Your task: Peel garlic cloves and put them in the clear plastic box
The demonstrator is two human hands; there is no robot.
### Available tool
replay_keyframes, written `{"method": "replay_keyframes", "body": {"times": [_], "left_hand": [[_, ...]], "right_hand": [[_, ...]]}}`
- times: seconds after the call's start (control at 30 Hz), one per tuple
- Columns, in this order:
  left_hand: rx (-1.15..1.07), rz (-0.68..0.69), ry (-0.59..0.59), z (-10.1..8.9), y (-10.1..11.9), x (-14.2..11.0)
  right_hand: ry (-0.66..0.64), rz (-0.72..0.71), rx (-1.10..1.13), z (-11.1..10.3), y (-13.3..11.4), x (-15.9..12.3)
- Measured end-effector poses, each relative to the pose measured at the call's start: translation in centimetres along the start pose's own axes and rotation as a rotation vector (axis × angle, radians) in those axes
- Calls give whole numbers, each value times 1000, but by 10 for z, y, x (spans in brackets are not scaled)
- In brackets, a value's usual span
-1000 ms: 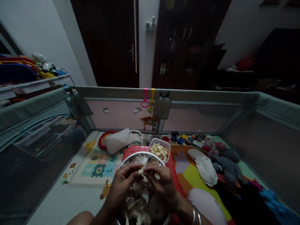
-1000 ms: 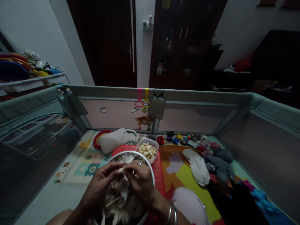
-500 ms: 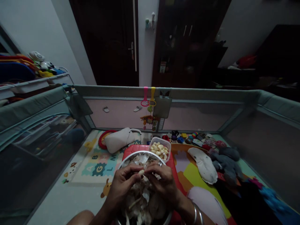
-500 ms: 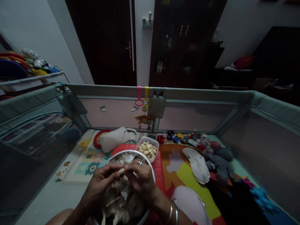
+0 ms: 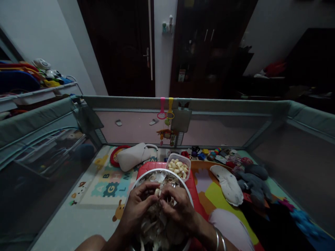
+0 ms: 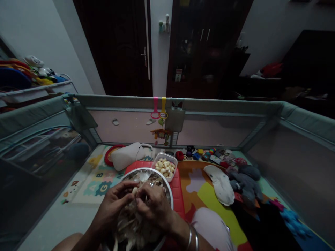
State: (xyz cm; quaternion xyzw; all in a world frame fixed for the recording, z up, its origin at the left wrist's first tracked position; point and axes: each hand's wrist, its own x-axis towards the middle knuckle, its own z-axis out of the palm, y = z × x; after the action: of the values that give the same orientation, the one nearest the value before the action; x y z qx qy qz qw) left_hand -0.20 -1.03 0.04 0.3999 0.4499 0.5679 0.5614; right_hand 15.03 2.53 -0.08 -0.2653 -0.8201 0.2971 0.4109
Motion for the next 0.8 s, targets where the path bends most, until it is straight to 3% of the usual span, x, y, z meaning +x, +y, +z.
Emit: {"method": "replay_keyframes", "body": {"times": [0.2, 0.37, 0.5, 0.67, 0.8], "left_hand": [[-10, -15, 16, 1, -1, -1], [-2, 16, 4, 4, -3, -1], [4, 9, 16, 3, -4, -2], [-14, -66, 89, -4, -5, 0], [-12, -53, 118, -5, -4, 4]], "right_hand": [[121, 57, 63, -5, -1, 2], [133, 17, 105, -4, 1, 2], [96, -4, 76, -4, 1, 2], [-46, -49, 108, -7, -3, 3], [-59, -46, 124, -7, -2, 3]]}}
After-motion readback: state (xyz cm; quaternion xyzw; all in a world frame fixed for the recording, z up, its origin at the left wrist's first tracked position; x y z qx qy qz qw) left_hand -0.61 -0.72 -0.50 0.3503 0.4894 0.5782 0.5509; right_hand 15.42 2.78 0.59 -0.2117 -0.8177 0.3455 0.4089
